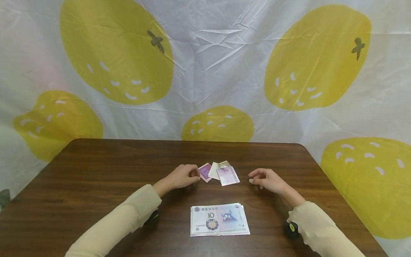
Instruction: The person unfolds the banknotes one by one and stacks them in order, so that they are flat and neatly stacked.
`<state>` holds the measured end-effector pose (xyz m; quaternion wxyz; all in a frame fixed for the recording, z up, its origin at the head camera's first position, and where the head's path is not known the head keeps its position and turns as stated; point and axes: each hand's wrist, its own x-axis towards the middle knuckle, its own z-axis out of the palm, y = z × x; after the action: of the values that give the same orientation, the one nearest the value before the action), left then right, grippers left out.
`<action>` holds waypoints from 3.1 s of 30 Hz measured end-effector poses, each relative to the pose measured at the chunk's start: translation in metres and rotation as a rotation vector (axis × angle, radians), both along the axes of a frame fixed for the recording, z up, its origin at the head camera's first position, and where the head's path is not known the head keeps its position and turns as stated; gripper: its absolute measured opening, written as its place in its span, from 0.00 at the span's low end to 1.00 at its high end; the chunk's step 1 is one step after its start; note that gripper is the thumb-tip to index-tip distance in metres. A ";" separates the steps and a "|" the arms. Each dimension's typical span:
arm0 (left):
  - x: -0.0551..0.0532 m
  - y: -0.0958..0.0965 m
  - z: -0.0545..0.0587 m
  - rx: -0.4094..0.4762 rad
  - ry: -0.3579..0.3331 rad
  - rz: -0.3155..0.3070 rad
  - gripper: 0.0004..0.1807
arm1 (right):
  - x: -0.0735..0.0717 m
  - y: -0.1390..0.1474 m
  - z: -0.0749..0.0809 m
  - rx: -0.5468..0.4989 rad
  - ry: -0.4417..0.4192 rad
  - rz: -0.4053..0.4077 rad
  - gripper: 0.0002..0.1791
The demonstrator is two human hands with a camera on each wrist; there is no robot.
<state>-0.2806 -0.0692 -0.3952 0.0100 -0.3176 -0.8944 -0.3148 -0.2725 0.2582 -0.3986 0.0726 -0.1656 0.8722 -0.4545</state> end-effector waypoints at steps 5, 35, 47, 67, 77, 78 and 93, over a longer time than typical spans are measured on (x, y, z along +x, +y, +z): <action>-0.009 0.002 -0.002 -0.026 0.027 0.044 0.03 | -0.008 0.002 -0.001 -0.015 -0.009 -0.008 0.15; -0.021 0.049 0.006 -0.208 -0.055 0.064 0.16 | -0.031 -0.029 -0.006 0.067 -0.029 0.005 0.17; -0.017 0.059 0.006 -0.304 -0.070 0.096 0.19 | -0.029 -0.036 -0.007 0.120 -0.010 0.014 0.16; -0.025 0.074 -0.002 -0.342 -0.051 0.157 0.15 | -0.027 -0.041 -0.006 0.197 0.048 0.053 0.16; -0.022 0.075 0.001 -0.295 -0.077 0.179 0.13 | -0.027 -0.040 -0.007 0.182 0.060 0.094 0.15; -0.021 0.075 0.002 -0.290 -0.079 0.182 0.13 | -0.027 -0.040 -0.007 0.178 0.062 0.097 0.15; -0.079 0.079 -0.066 -0.230 -0.061 0.115 0.07 | -0.025 -0.040 -0.006 0.186 0.058 0.090 0.13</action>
<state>-0.3594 0.0098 -0.4608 -0.0356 -0.2550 -0.9413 -0.2183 -0.2972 0.2181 -0.4050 0.0827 -0.2105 0.9040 -0.3628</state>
